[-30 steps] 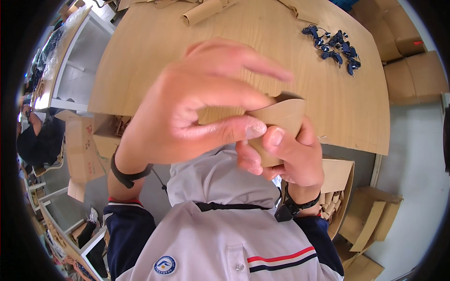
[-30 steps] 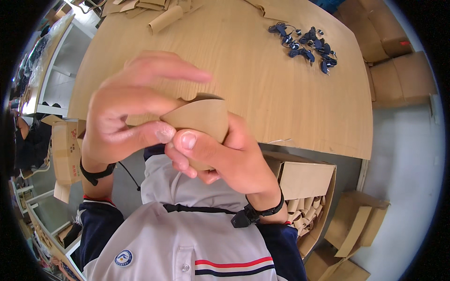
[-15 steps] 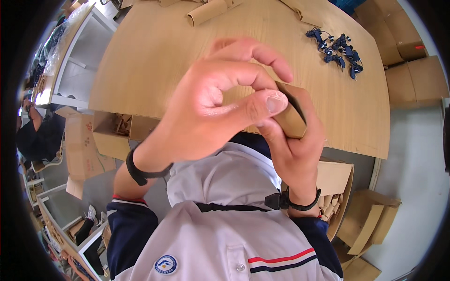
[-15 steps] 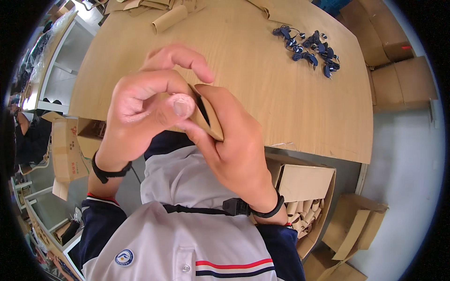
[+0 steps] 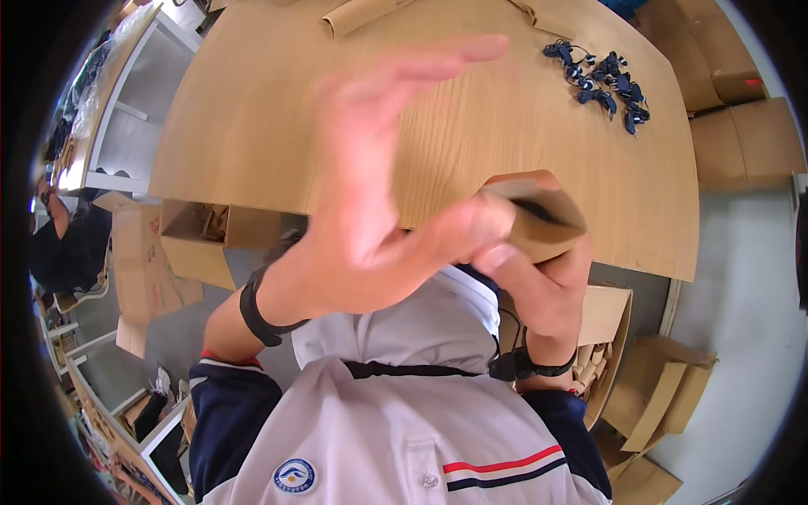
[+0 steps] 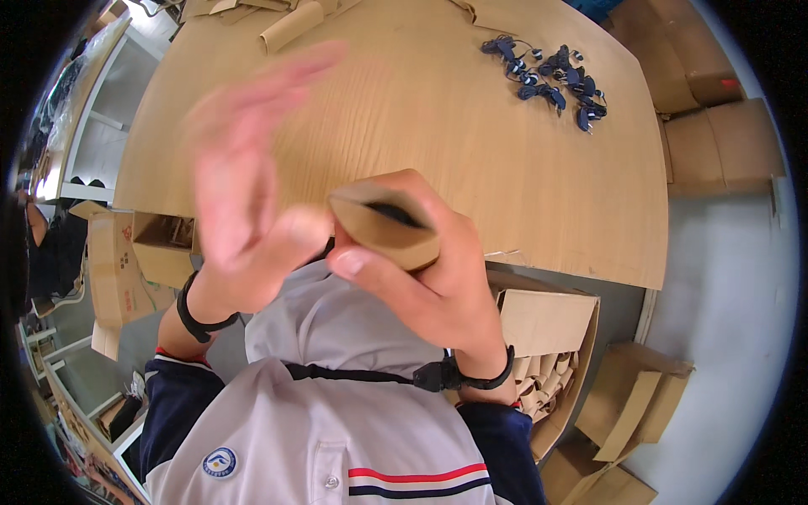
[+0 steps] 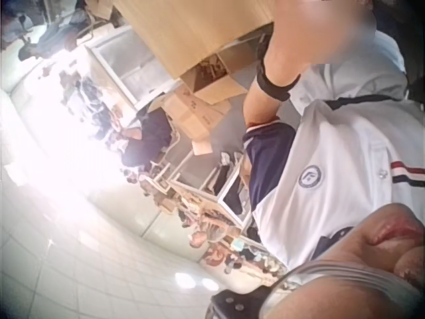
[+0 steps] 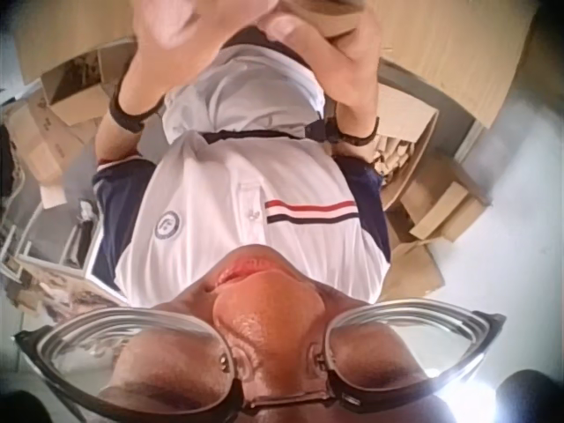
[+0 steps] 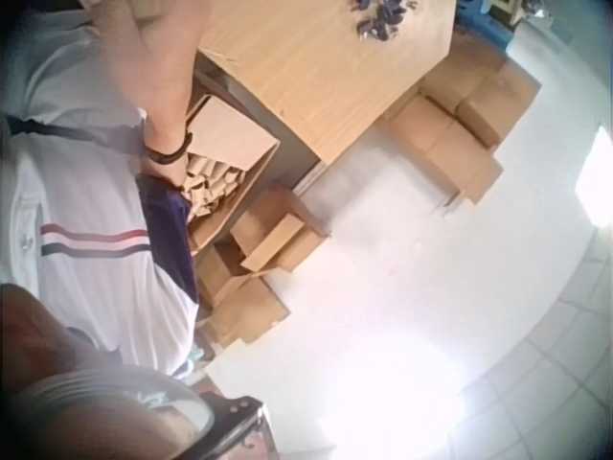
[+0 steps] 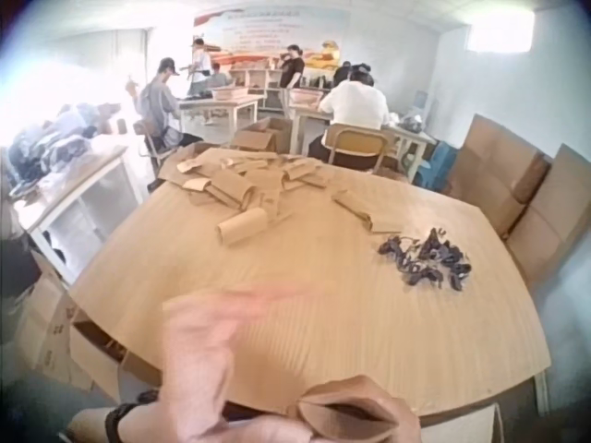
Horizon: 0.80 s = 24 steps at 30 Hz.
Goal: Packing electronic components into cardboard sleeves and then into a box.
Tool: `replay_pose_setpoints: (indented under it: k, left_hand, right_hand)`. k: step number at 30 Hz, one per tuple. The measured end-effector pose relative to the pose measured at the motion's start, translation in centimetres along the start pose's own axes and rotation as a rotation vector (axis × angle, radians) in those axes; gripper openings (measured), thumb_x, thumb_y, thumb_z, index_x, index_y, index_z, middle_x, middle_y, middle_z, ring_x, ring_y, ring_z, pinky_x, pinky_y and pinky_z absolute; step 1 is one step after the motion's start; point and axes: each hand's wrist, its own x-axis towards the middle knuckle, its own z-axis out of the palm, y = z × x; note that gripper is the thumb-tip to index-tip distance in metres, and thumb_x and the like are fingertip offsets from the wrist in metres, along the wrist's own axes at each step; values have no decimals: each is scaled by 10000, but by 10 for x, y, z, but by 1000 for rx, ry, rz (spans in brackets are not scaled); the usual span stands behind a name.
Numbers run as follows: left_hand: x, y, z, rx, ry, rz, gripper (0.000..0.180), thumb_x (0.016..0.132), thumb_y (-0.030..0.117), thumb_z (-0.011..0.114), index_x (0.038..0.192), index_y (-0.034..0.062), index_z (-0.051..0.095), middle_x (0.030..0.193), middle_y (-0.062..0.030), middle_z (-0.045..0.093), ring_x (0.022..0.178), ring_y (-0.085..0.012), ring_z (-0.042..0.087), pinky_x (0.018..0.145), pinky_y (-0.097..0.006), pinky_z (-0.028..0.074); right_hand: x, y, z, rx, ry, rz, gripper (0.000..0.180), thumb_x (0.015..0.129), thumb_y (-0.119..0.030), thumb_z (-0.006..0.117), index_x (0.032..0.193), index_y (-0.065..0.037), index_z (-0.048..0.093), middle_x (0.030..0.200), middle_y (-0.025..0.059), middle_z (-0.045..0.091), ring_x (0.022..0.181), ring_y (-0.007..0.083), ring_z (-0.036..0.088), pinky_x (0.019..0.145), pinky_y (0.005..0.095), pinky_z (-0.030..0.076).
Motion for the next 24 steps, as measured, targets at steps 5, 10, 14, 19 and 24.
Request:
replay_pose_setpoints:
  k: [5, 10, 14, 19, 24]
  left_hand:
    - [6, 21, 8, 430, -352, 159, 475, 731, 235, 779, 1098, 89, 515, 1177, -120, 650, 1108, -311, 599, 952, -456, 436]
    - [3, 24, 21, 656, -172, 249, 310, 738, 139, 713, 936, 149, 474, 1194, -68, 637, 1051, -232, 603, 795, -346, 446]
    - [3, 22, 32, 603, -258, 304, 239, 836, 153, 630, 966, 84, 441, 1255, -104, 586, 1157, -277, 565, 841, -408, 480]
    - [-1, 25, 20, 534, -249, 316, 212, 947, 129, 514, 1050, -11, 394, 1438, -243, 414, 1286, -392, 476, 1041, -462, 433]
    - [16, 38, -19, -67, -602, -39, 583, 925, 55, 534, 1417, -56, 244, 1379, -240, 425, 1221, -403, 495, 961, -398, 465]
  right_hand:
    - [2, 6, 17, 173, 171, -54, 260, 961, -109, 551, 1187, 14, 520, 1125, 80, 584, 1036, 129, 559, 869, 262, 455]
    - [-4, 10, 22, 354, 258, 48, 403, 979, -111, 466, 1371, -38, 405, 1264, 88, 533, 1146, 172, 526, 969, 318, 431]
    - [-27, 42, 4, 520, 245, -46, 472, 1011, -237, 305, 1443, -52, 344, 1429, 95, 428, 1331, 227, 408, 1096, 383, 349]
    - [-20, 32, 1, 316, 399, -94, 440, 1024, -245, 370, 1406, -27, 375, 1413, 124, 439, 1281, 246, 447, 1047, 381, 387]
    - [-22, 4, -30, -403, 306, -63, 294, 916, -96, 652, 1164, -8, 523, 912, 63, 599, 576, 66, 491, 479, 194, 375]
